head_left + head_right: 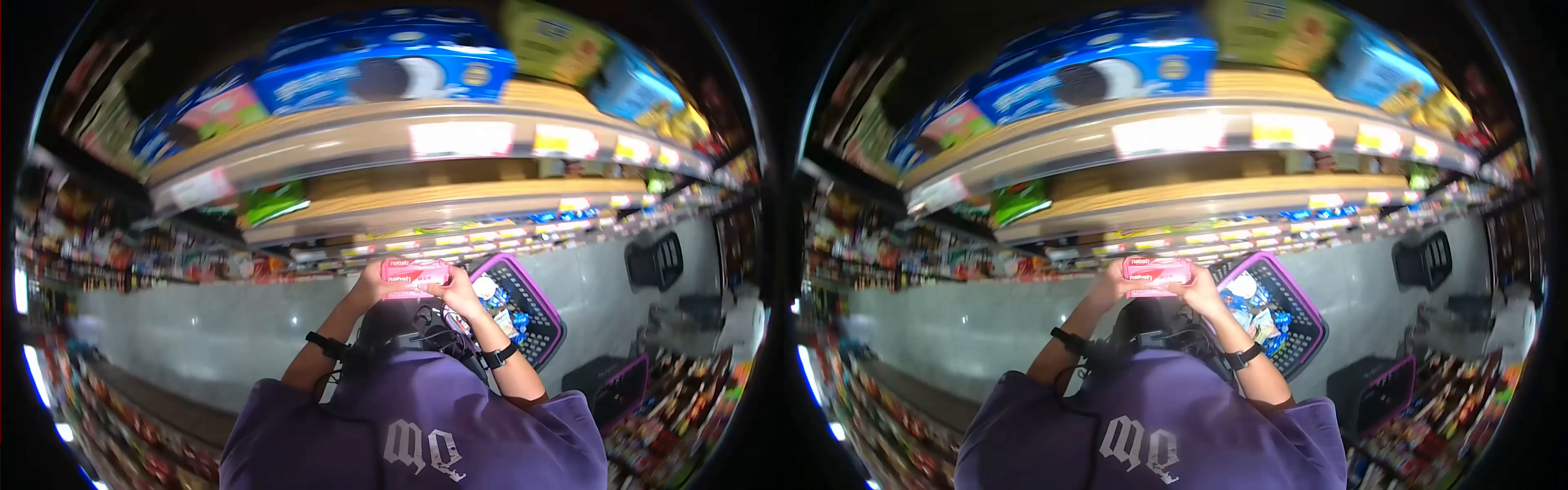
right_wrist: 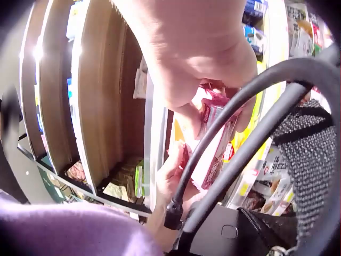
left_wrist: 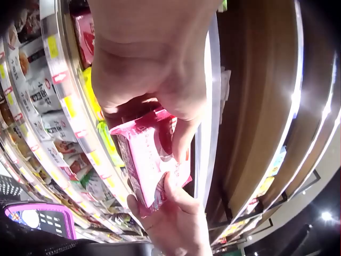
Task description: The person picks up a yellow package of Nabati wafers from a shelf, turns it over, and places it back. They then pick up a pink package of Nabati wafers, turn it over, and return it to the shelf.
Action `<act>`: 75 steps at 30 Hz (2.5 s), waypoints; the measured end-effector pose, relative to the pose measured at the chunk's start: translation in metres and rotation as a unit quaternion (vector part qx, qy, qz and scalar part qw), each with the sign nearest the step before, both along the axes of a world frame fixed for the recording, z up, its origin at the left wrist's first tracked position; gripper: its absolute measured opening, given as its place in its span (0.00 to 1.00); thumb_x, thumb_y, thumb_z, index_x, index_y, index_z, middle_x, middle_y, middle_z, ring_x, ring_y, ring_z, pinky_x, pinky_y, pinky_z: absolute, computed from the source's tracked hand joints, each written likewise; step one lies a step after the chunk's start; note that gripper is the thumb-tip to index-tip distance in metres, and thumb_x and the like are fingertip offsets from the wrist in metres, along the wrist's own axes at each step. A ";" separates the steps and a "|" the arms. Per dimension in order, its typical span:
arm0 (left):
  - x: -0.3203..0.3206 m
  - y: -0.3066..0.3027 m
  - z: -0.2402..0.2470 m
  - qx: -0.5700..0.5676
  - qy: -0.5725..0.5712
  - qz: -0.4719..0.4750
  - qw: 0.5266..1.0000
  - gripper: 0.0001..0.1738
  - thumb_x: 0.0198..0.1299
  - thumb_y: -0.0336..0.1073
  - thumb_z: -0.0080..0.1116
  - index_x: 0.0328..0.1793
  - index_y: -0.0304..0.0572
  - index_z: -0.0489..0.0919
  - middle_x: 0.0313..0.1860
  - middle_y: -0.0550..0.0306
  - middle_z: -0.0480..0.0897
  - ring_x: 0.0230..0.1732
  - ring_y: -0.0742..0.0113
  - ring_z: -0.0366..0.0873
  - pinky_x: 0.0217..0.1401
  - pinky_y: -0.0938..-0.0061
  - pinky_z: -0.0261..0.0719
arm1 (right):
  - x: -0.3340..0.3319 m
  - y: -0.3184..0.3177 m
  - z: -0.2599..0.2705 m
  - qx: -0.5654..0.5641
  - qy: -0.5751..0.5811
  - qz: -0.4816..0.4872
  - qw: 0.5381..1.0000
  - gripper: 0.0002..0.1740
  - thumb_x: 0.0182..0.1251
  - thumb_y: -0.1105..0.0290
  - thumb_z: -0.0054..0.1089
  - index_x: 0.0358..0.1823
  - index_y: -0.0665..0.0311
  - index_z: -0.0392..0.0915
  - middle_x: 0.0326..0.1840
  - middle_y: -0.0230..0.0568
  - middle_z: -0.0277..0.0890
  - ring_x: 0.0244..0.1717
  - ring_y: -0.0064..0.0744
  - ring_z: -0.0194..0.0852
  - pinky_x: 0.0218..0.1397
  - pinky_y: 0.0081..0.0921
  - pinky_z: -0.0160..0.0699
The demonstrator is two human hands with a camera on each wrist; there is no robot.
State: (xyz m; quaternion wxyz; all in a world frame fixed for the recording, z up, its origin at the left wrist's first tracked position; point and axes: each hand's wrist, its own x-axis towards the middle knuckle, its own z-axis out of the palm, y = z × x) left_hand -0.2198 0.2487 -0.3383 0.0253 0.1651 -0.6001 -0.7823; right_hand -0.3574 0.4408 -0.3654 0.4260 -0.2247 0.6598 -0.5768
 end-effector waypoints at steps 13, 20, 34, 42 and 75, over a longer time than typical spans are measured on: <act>0.145 -0.036 0.003 0.078 -0.010 0.317 0.945 0.26 0.58 0.25 0.70 0.64 0.32 0.76 0.52 0.52 0.86 0.50 0.67 0.86 0.51 0.71 0.88 | 0.065 -0.132 0.025 -0.025 -0.026 0.275 0.961 0.22 0.66 0.72 0.72 0.61 0.66 0.81 0.46 0.33 0.86 0.43 0.20 0.80 0.50 0.22 0.80; 0.153 -0.048 0.004 0.074 -0.019 0.286 0.955 0.28 0.57 0.26 0.70 0.65 0.32 0.75 0.52 0.52 0.85 0.49 0.66 0.86 0.49 0.70 0.89 | 0.073 -0.128 0.031 -0.045 -0.036 0.283 0.958 0.24 0.65 0.74 0.72 0.62 0.67 0.79 0.52 0.38 0.85 0.50 0.25 0.83 0.56 0.25 0.82; 0.080 -0.063 0.019 -0.007 -0.009 0.123 0.992 0.26 0.57 0.28 0.75 0.61 0.33 0.79 0.50 0.57 0.86 0.47 0.74 0.83 0.53 0.75 0.83 | 0.049 -0.091 0.023 -0.004 0.000 0.075 0.997 0.27 0.66 0.73 0.72 0.66 0.69 0.77 0.46 0.38 0.86 0.42 0.22 0.81 0.46 0.24 0.81; 0.006 -0.012 0.007 -0.012 0.034 0.048 0.998 0.24 0.58 0.25 0.71 0.62 0.33 0.80 0.52 0.54 0.86 0.51 0.71 0.83 0.57 0.74 0.82 | 0.001 -0.010 0.027 -0.058 -0.060 -0.001 0.996 0.22 0.65 0.76 0.73 0.60 0.67 0.81 0.49 0.32 0.85 0.45 0.16 0.79 0.48 0.20 0.79; -0.004 0.006 0.014 -0.003 -0.018 0.000 1.000 0.22 0.63 0.30 0.66 0.64 0.37 0.82 0.53 0.61 0.87 0.51 0.75 0.81 0.53 0.74 0.80 | -0.010 0.006 0.028 -0.089 -0.106 -0.030 0.990 0.23 0.60 0.81 0.72 0.58 0.72 0.81 0.52 0.39 0.87 0.51 0.24 0.83 0.59 0.25 0.81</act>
